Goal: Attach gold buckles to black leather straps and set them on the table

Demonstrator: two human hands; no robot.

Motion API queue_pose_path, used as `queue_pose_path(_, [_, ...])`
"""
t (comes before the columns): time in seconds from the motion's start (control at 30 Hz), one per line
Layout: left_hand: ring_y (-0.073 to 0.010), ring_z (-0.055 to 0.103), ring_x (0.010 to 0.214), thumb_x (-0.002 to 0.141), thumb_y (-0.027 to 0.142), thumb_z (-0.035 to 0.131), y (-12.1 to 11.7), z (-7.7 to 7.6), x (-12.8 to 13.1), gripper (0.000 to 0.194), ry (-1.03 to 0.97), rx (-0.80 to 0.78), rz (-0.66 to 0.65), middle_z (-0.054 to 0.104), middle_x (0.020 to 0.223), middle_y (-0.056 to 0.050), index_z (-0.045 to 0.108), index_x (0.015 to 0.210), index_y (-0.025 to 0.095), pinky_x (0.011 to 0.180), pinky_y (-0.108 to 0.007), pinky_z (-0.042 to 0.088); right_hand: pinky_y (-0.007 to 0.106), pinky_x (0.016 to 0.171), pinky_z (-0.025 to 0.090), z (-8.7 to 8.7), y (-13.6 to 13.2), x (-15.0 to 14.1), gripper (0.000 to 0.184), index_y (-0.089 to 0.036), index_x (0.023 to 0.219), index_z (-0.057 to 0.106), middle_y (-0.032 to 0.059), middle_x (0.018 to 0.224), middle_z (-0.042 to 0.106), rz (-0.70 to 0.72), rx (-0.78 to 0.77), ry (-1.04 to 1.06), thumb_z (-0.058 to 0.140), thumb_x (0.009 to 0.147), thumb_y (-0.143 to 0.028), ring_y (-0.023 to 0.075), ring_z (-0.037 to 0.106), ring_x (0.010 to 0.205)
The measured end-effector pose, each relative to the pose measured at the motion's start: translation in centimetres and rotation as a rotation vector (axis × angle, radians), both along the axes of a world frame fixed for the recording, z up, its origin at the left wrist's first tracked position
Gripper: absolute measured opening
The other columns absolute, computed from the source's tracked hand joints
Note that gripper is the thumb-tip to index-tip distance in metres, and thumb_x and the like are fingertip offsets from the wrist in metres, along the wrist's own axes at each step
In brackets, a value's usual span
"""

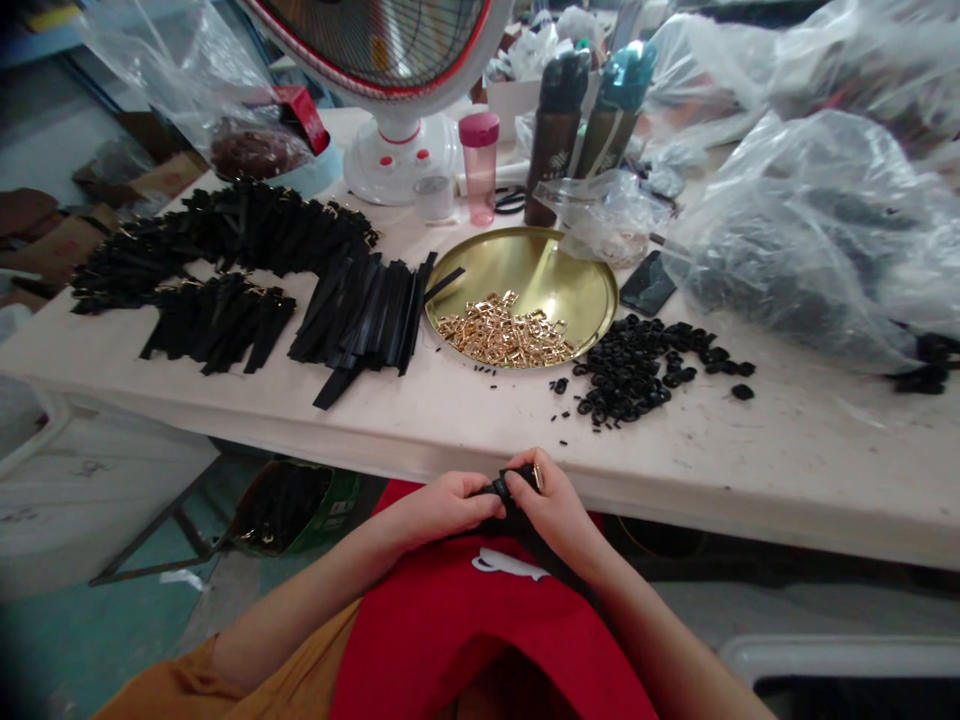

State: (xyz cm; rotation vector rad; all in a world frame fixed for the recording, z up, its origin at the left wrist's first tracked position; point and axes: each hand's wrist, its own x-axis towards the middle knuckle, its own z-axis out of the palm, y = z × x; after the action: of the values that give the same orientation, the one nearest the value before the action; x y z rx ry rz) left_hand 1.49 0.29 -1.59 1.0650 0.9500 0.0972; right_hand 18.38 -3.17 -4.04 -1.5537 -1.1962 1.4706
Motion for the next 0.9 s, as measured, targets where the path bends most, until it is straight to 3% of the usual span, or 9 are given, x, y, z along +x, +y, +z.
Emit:
queue_pose_path(0.2, [-0.0052,0.030,0.046,0.071,0.035,0.051,-0.4,0.4,0.5,0.023,0.096,0.066,0.009,0.039,0.051,0.006,0.056,0.072,0.012,0.045,-0.022,0.020,0.023,0.047,0.029,0.0,-0.6,-0.3,0.022,-0.020,0.083,0.042,-0.0071,0.051,0.038,0.014,-0.058,0.004,0.048,0.077,-0.041,0.0105,0.036,0.049])
queue_pose_path(0.4, [-0.0075,0.036,0.052,0.072,0.038,0.049,-1.0,-1.1,-0.1,0.029,0.188,0.177,-0.083,0.046,0.057,0.003,0.059,0.072,0.011,0.048,-0.021,0.024,0.027,0.062,0.037,-0.1,-1.0,0.7,0.013,-0.019,0.079,0.047,-0.0012,0.069,0.049,0.264,0.177,-0.237,0.043,0.081,-0.031,0.0133,0.045,0.065])
queue_pose_path(0.57, [-0.0095,0.038,0.058,0.075,0.041,0.046,-1.6,-1.4,-0.2,0.035,0.165,0.304,-0.168,0.050,0.063,0.001,0.063,0.077,0.011,0.053,-0.021,0.029,0.025,0.056,0.034,0.4,-1.4,1.4,0.014,-0.019,0.078,0.045,-0.0032,0.065,0.043,0.366,0.069,-0.140,0.043,0.080,-0.032,0.0117,0.041,0.061])
queue_pose_path(0.8, [-0.0082,0.036,0.055,0.078,0.043,0.045,-2.0,-0.5,0.1,0.034,0.181,0.282,-0.203,0.045,0.060,0.002,0.057,0.071,0.012,0.048,-0.020,0.023,0.022,0.050,0.030,0.8,-1.3,2.4,0.013,-0.019,0.080,0.044,-0.0049,0.060,0.041,0.420,-0.065,-0.068,0.047,0.079,-0.031,0.0096,0.038,0.055])
queue_pose_path(0.9, [-0.0081,0.037,0.058,0.078,0.039,0.046,-2.2,0.0,0.2,0.030,0.132,0.285,-0.206,0.045,0.062,0.002,0.056,0.073,0.012,0.050,-0.019,0.026,0.021,0.050,0.028,0.6,-1.5,3.1,0.015,-0.019,0.085,0.043,-0.0059,0.058,0.043,0.449,-0.176,0.094,0.048,0.080,-0.032,0.0087,0.037,0.053])
